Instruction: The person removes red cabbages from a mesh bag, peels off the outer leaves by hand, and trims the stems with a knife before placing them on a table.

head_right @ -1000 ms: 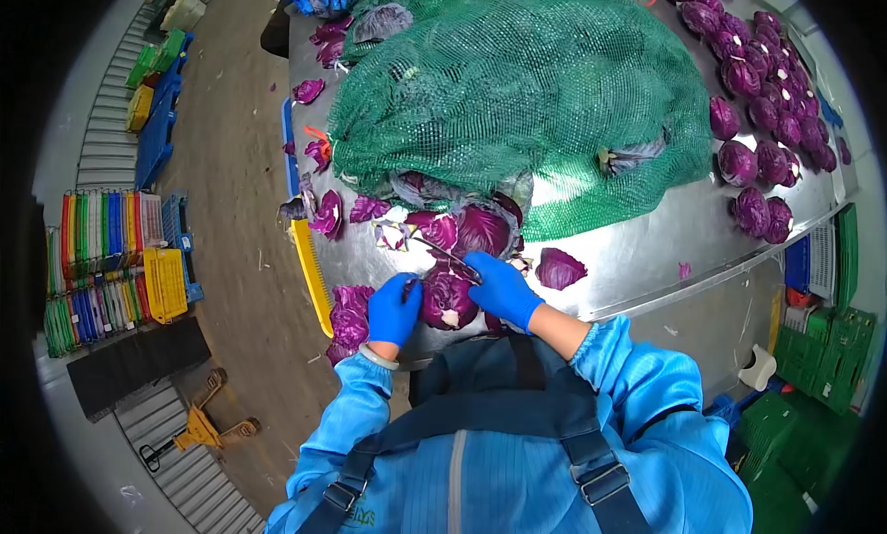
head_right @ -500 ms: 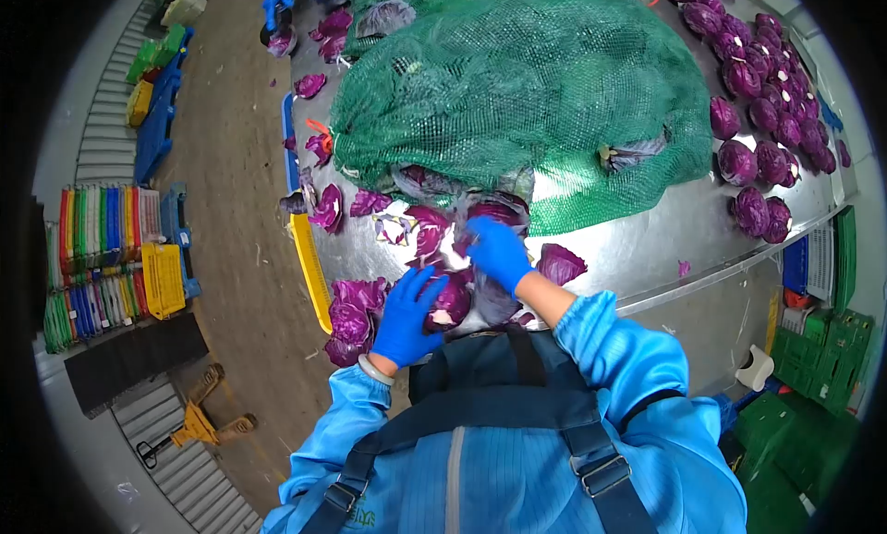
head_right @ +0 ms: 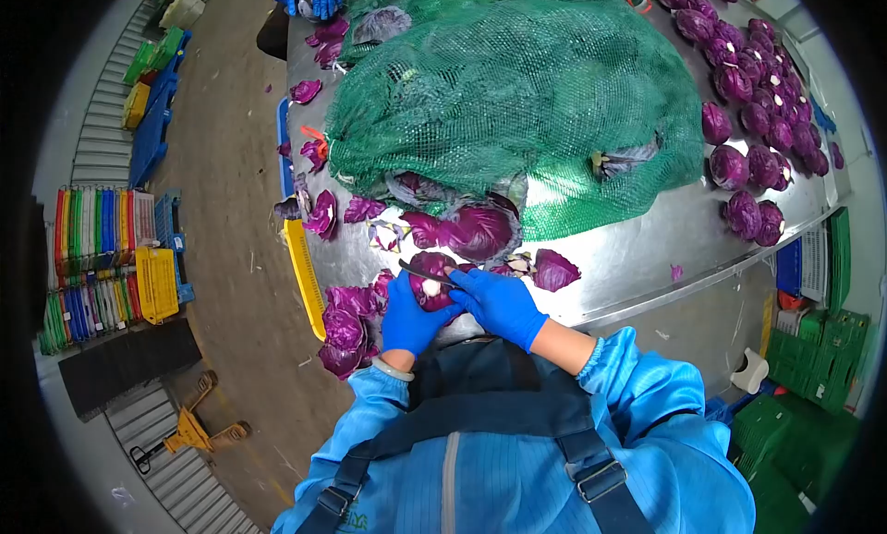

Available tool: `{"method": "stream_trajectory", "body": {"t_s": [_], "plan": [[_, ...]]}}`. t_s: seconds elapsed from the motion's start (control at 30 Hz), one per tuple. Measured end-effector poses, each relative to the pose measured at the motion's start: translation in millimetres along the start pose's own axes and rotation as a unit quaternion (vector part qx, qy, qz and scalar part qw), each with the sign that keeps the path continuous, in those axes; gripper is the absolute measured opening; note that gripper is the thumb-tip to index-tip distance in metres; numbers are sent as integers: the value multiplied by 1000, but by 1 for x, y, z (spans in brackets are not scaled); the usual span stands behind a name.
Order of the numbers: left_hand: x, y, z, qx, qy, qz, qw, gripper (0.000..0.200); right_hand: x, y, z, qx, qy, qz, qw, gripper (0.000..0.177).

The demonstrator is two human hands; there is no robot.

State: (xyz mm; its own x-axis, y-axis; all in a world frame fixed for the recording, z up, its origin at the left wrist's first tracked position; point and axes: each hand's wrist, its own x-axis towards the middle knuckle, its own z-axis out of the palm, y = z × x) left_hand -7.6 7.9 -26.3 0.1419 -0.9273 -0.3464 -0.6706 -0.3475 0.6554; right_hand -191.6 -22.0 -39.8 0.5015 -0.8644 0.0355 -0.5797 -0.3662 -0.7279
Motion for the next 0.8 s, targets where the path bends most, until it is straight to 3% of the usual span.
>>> {"method": "stream_trajectory", "body": {"t_s": [0.17,0.33,0.43,0.47,0.53,0.6,0.63,0.67,0.8], "plan": [[8,30,6,82,8,-83,993,104,1,-2,-5,-106,-68,39,991,48],[11,34,10,112,8,-85,990,109,10,6,-1,-192,-74,22,978,52],[10,36,16,117,27,-88,989,110,27,8,5,-174,-47,88,980,45],[6,38,17,121,36,-87,988,110,32,30,23,-24,104,109,988,35],[3,39,12,96,20,-103,990,108,48,44,17,26,64,126,990,30],[4,23,10,70,34,-38,996,107,52,30,-2,112,-5,161,981,30],[3,11,13,55,42,-7,998,106,45,29,9,118,49,128,984,33],[2,-5,15,-11,51,38,998,107,37,29,15,110,56,146,982,31],[2,-7,15,-13,55,58,997,107,45,70,16,18,32,215,976,30]]}}
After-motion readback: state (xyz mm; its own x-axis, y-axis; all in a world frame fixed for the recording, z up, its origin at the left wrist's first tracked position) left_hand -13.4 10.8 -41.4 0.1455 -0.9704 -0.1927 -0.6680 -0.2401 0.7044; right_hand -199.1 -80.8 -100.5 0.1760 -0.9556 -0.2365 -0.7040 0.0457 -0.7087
